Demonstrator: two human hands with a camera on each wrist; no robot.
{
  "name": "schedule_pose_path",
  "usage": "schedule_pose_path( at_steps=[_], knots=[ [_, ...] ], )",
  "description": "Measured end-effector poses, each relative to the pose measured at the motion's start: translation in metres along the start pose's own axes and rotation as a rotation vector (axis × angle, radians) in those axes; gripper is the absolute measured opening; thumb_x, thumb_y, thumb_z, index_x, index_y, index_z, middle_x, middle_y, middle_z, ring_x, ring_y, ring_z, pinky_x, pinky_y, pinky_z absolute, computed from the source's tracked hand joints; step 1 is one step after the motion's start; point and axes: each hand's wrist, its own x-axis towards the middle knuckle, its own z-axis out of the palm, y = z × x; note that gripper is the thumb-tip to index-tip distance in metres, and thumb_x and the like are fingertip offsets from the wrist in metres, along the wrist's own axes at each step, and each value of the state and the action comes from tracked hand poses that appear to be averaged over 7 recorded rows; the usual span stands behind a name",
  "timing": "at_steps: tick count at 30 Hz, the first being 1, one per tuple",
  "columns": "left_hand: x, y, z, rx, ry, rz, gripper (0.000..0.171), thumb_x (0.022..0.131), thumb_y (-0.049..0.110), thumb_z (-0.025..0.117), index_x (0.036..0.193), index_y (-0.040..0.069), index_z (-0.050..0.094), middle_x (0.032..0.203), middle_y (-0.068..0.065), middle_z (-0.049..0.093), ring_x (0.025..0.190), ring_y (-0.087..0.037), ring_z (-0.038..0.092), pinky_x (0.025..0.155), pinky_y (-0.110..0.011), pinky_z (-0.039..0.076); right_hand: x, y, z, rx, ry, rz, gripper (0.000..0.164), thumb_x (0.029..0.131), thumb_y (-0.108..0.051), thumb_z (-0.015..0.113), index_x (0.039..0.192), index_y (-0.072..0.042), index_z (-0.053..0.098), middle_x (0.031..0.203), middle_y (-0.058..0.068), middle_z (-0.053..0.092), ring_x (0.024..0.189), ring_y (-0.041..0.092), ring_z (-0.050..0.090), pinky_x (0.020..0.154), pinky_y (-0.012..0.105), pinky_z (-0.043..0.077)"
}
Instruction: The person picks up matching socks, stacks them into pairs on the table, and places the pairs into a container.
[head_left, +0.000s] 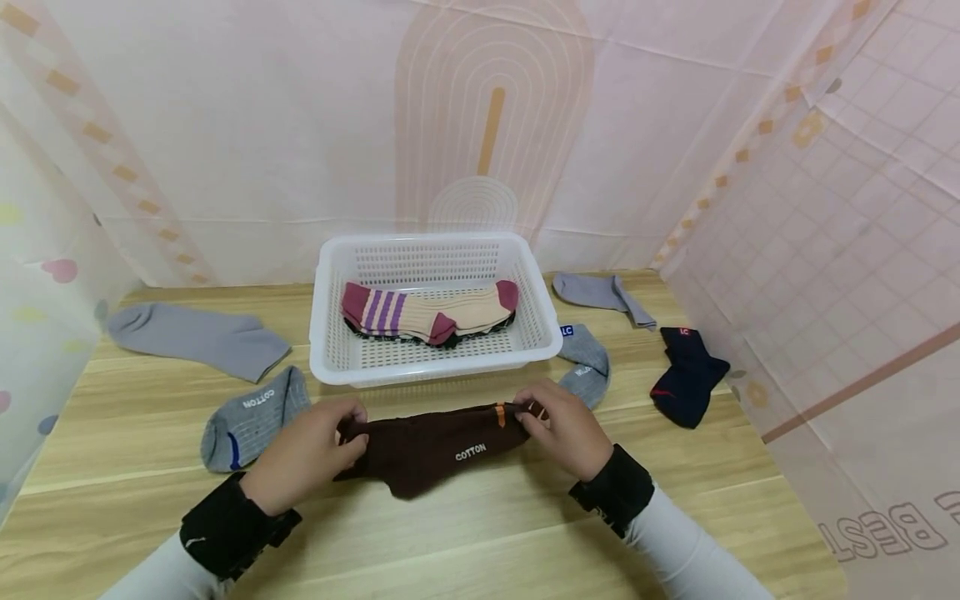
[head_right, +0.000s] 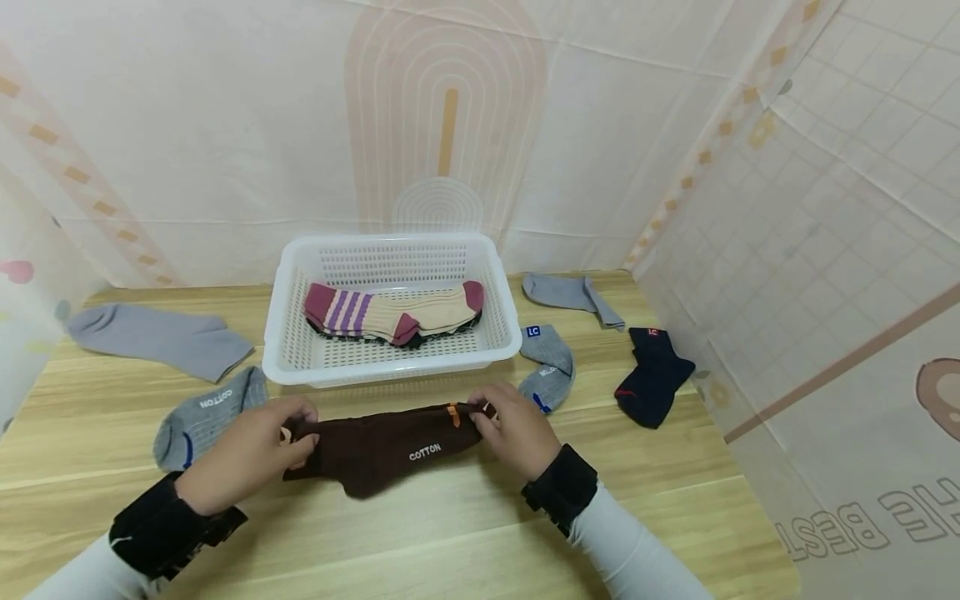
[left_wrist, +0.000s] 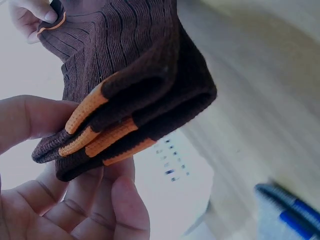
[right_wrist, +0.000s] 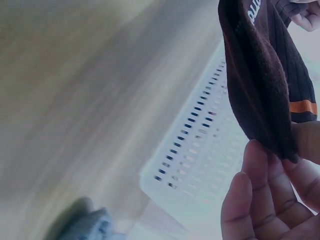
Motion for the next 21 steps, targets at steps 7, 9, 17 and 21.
schedule_pose_path(
  at_steps=[7,9,17,21],
  knots=[
    [0.002,0.008,-0.015,0.025,0.082,0.064,0.013,0.089,0.011,0.071,0.099,0.014,0.062,0.089,0.002,0.06,0.069,-0.008,0.046,0.06,-0.023,0.039,0.007,-0.006,-0.012,-0.001,0.02,-0.042,0.017,0.094,-0.005,0.069,0.11,-0.011,0.068,0.105,0.002,0.067,0.093,0.011,0.063,0.08,0.035,0.057],
    [0.004,0.012,-0.021,0.03,0.098,0.074,0.013,0.09,0.012,0.07,0.099,0.014,0.062,0.088,0.002,0.058,0.069,-0.009,0.045,0.059,-0.024,0.038,0.011,-0.008,-0.016,-0.012,0.024,-0.051,0.017,0.095,-0.006,0.068,0.111,-0.012,0.068,0.105,0.001,0.067,0.093,0.011,0.063,0.079,0.034,0.057],
    [0.015,0.023,-0.042,0.016,0.18,0.102,0.009,0.093,0.011,0.066,0.099,0.014,0.061,0.087,-0.001,0.054,0.072,-0.014,0.047,0.061,-0.026,0.039,0.026,-0.015,-0.039,0.003,0.072,-0.078,0.016,0.098,-0.009,0.065,0.114,-0.011,0.066,0.105,0.003,0.067,0.093,0.012,0.064,0.079,0.038,0.057],
    [0.021,0.029,-0.051,-0.01,0.227,0.112,0.008,0.095,0.011,0.064,0.102,0.012,0.061,0.094,-0.004,0.057,0.079,-0.017,0.05,0.065,-0.027,0.042,0.034,-0.018,-0.048,0.017,0.09,-0.094,0.015,0.099,-0.009,0.064,0.114,-0.009,0.065,0.105,0.005,0.066,0.091,0.014,0.064,0.077,0.036,0.057]
  ],
)
